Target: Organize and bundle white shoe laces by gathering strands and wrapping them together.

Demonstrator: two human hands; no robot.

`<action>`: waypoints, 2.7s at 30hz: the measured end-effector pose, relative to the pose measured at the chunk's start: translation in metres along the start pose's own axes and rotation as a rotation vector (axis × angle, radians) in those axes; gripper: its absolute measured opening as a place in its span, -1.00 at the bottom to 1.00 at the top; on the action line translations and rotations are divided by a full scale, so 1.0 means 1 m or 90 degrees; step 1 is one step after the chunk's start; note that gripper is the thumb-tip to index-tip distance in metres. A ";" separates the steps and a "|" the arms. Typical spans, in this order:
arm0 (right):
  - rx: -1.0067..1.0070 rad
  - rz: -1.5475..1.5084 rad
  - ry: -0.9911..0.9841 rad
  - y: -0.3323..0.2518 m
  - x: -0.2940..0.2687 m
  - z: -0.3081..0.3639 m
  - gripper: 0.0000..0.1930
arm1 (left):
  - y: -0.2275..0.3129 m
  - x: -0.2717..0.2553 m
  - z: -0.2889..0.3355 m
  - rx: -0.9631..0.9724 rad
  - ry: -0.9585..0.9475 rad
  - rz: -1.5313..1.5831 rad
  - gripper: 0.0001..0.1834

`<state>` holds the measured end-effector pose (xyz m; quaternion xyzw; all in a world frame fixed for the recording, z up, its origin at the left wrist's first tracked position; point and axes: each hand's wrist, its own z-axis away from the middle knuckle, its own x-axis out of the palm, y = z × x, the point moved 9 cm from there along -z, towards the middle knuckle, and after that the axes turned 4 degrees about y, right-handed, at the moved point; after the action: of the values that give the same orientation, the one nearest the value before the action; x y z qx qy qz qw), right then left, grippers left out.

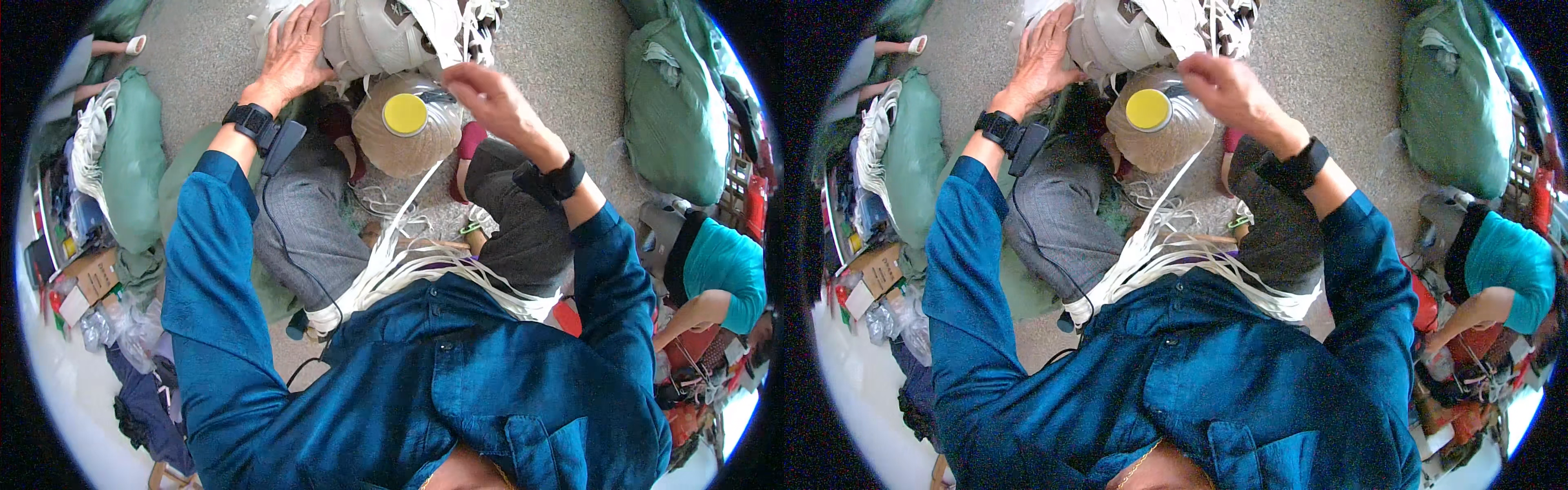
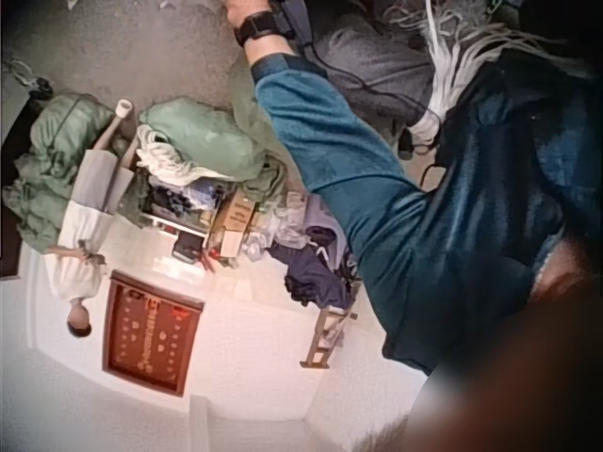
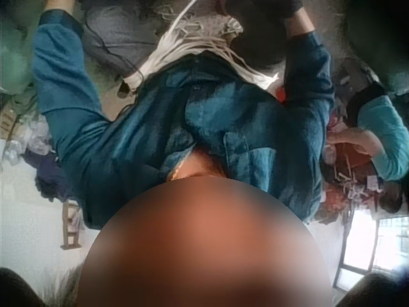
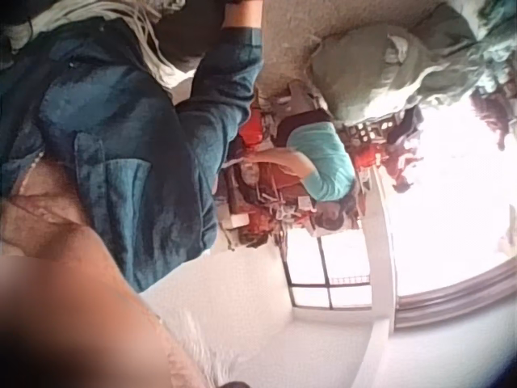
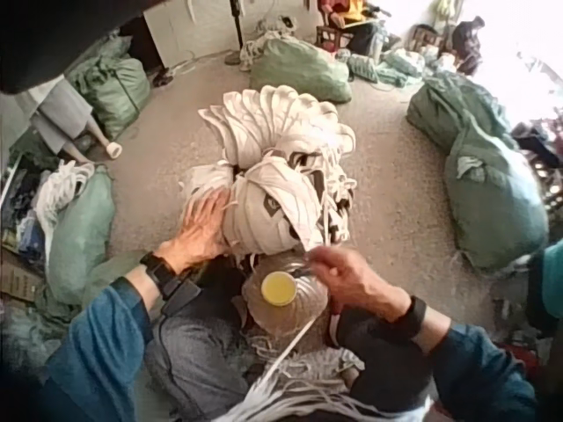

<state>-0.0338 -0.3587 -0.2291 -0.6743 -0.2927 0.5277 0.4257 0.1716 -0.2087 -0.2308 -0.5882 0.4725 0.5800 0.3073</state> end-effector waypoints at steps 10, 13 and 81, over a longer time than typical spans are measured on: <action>-0.031 0.062 -0.112 -0.009 0.012 0.019 -0.75 | -0.002 -0.011 -0.005 0.028 0.034 -0.017 0.14; 0.009 0.096 -0.162 0.001 0.023 0.034 -0.75 | -0.007 -0.012 -0.013 -0.002 0.013 0.005 0.13; 0.044 0.016 0.167 -0.007 0.014 -0.010 -0.87 | -0.005 -0.009 -0.008 -0.121 -0.038 0.019 0.14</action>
<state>-0.0204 -0.3463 -0.2289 -0.7259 -0.2075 0.4502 0.4767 0.1805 -0.2121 -0.2215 -0.5899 0.4147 0.6442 0.2551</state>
